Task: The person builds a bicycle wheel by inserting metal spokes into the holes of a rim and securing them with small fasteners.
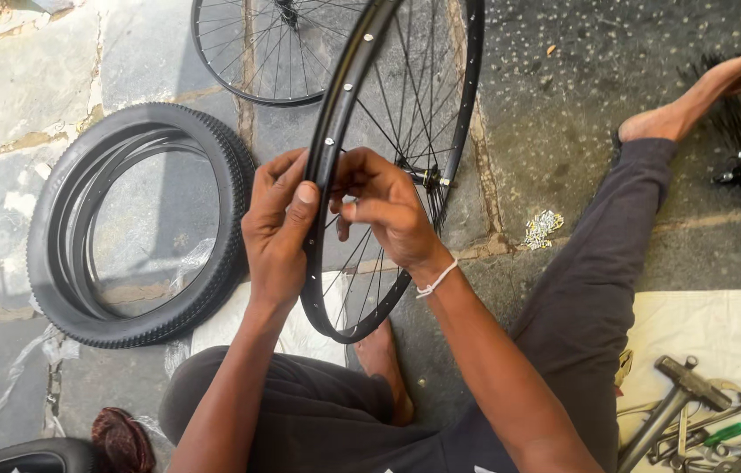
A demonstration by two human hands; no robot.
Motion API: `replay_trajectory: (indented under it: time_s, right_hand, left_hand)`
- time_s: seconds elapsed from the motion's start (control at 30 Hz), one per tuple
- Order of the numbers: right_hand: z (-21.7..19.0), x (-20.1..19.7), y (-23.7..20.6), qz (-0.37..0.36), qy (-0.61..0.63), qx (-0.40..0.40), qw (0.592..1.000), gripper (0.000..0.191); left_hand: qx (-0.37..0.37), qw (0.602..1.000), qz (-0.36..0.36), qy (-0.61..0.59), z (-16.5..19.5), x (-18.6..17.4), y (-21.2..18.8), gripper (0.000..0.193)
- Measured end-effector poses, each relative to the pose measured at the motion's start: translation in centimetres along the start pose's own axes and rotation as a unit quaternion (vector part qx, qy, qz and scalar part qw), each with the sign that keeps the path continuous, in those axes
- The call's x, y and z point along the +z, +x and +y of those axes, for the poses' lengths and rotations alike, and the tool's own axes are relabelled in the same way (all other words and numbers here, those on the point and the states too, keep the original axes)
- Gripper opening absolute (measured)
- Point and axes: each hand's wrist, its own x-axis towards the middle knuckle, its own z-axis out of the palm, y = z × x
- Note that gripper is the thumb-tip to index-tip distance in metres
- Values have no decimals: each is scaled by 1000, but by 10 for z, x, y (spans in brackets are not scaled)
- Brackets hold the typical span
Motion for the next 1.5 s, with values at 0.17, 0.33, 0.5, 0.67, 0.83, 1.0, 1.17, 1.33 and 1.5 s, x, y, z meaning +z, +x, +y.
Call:
replay_trajectory:
  time_s: [0.17,0.33,0.5,0.67,0.83,1.0,1.17,1.33,1.5]
  right_hand:
    - [15,-5,4,-56,-76,-1,996,20]
    - [14,-2,7,-40,-109,9,993,20]
    - [10,2,5,-28,-36,-22,999,22]
    - [10,5,4,-4,-146,-13,989,29]
    - [2,3,6,-21,-25,7,999,18]
    - [8,5,6,-16,-57,4,998,16]
    - [18,-3,9,-24,-138,-4,990,40]
    - [15,-6,8,-46,-51,-26,997,19]
    - [11,-4,12,-61,-117,-5,991,14]
  left_hand:
    - [-32,998,26,-37,-8,-4,-3,40]
    - [-28,999,32,-17,-7,-5,-2,41]
    - [-4,999,30,43,-4,-5,-3,39]
    - [-37,998,21,-55,-7,-4,-1,38]
    - [41,997,15,66,-10,-5,-2,37]
    - [-27,999,37,-22,-11,-4,-6,42]
    - [-4,999,42,17,-8,-4,-3,41]
    - [-6,999,40,34,-9,-4,-6,41]
    - [19,998,37,54,-18,-9,1,41]
